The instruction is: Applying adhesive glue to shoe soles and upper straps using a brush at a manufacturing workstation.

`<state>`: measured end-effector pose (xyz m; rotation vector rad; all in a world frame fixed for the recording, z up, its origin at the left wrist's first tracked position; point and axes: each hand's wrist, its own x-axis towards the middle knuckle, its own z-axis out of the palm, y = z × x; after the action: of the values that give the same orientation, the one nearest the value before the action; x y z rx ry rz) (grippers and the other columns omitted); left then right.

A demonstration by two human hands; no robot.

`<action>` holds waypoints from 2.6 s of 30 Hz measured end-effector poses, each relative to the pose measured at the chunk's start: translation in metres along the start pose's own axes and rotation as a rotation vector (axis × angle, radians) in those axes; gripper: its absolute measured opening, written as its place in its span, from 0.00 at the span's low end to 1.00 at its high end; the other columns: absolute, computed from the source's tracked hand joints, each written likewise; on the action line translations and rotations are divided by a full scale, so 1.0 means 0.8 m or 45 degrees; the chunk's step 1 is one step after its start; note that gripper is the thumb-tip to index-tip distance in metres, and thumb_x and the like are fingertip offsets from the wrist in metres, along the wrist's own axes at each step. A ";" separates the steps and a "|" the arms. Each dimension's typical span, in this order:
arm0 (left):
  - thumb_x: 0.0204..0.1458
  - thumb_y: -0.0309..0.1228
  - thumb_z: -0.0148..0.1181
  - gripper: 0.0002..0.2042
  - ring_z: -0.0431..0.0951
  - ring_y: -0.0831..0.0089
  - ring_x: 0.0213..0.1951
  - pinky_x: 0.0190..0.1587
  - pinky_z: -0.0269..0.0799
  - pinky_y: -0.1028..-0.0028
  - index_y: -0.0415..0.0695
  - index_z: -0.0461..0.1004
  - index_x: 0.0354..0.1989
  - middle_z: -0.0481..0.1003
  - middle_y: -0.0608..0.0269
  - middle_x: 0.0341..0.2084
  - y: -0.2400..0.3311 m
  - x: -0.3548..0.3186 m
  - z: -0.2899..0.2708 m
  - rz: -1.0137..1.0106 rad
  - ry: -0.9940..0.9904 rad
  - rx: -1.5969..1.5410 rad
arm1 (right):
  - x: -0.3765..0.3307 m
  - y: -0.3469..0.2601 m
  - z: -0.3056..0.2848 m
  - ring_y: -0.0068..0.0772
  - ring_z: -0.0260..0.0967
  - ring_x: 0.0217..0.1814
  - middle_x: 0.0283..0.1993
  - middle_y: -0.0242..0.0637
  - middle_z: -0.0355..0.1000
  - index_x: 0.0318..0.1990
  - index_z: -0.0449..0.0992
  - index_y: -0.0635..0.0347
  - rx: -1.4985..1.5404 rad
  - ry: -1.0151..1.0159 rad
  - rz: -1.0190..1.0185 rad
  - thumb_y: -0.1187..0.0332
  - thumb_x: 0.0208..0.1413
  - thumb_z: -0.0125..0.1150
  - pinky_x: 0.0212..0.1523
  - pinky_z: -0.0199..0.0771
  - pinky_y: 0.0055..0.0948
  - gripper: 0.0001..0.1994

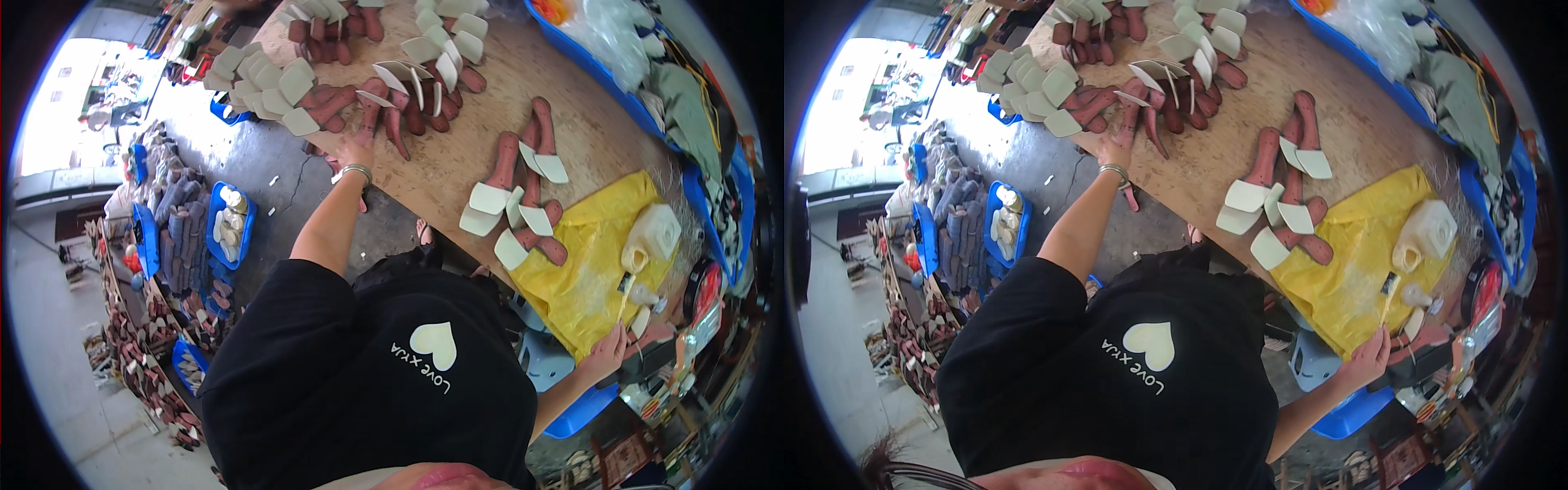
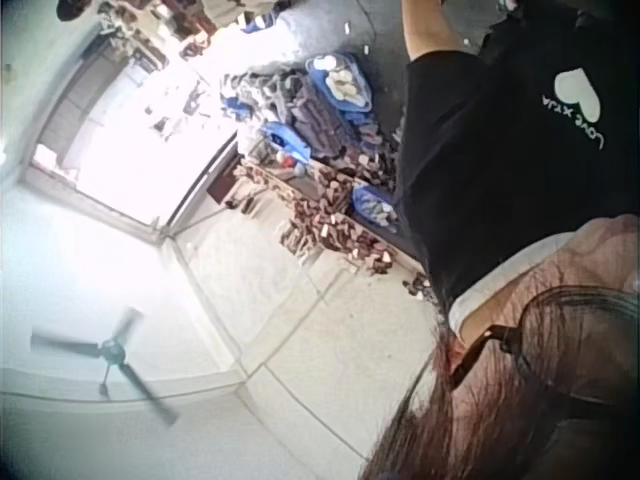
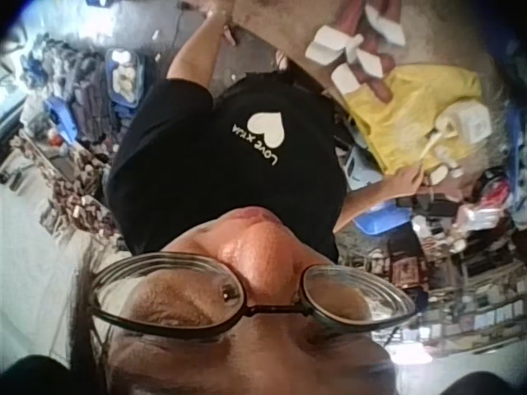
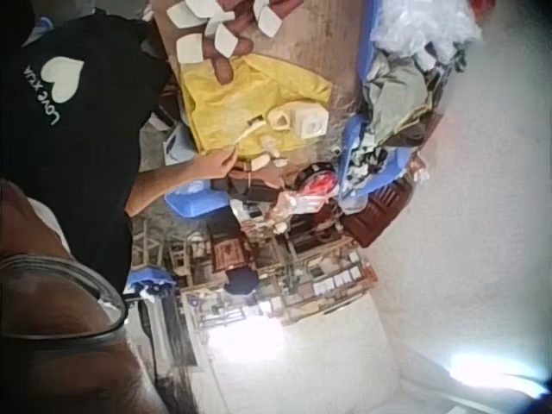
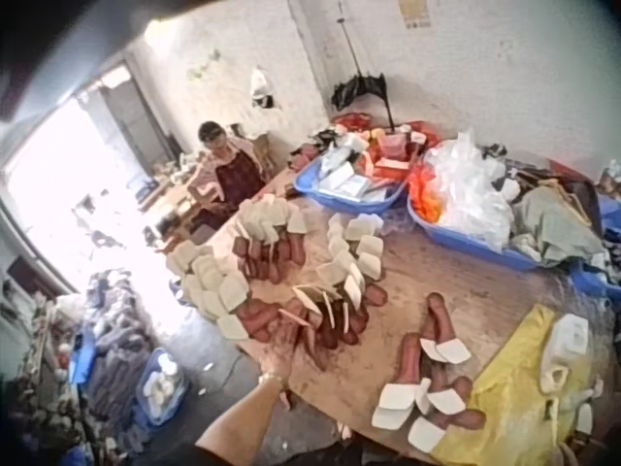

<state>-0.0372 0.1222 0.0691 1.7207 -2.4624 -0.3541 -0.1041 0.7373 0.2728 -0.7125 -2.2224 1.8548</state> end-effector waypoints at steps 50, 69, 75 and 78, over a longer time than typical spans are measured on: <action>0.56 0.36 0.50 0.15 0.77 0.51 0.42 0.39 0.73 0.61 0.37 0.68 0.45 0.75 0.43 0.38 -0.061 0.115 0.067 -0.843 0.069 -0.979 | -0.025 -0.042 0.163 0.08 0.42 0.15 0.16 0.19 0.52 0.47 0.73 0.68 0.039 -0.383 -0.087 0.70 0.59 0.55 0.15 0.38 0.14 0.12; 0.53 0.34 0.56 0.11 0.71 0.69 0.33 0.30 0.71 0.69 0.40 0.69 0.39 0.69 0.60 0.30 -0.076 0.093 0.081 -0.813 -0.229 -1.332 | -0.006 -0.025 0.133 0.07 0.47 0.15 0.19 0.19 0.61 0.46 0.76 0.66 -0.021 -0.231 -0.031 0.72 0.56 0.57 0.15 0.43 0.13 0.12; 0.54 0.26 0.53 0.05 0.69 0.71 0.31 0.36 0.68 0.70 0.40 0.70 0.38 0.71 0.60 0.32 0.070 -0.091 -0.064 0.526 0.095 -0.962 | -0.003 -0.024 0.122 0.07 0.49 0.17 0.23 0.23 0.67 0.43 0.78 0.66 -0.041 -0.233 -0.012 0.71 0.55 0.59 0.17 0.45 0.13 0.10; 0.53 0.25 0.54 0.08 0.70 0.66 0.33 0.40 0.68 0.69 0.40 0.69 0.41 0.71 0.58 0.33 0.196 -0.119 -0.097 1.053 -0.267 -0.989 | -0.005 -0.024 0.096 0.09 0.57 0.22 0.27 0.26 0.71 0.42 0.79 0.65 -0.175 -0.194 0.017 0.70 0.55 0.60 0.22 0.55 0.12 0.10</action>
<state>-0.1292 0.2534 0.1879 0.3457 -2.3922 -1.1866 -0.1372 0.6652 0.2752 -0.6277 -2.4662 1.8331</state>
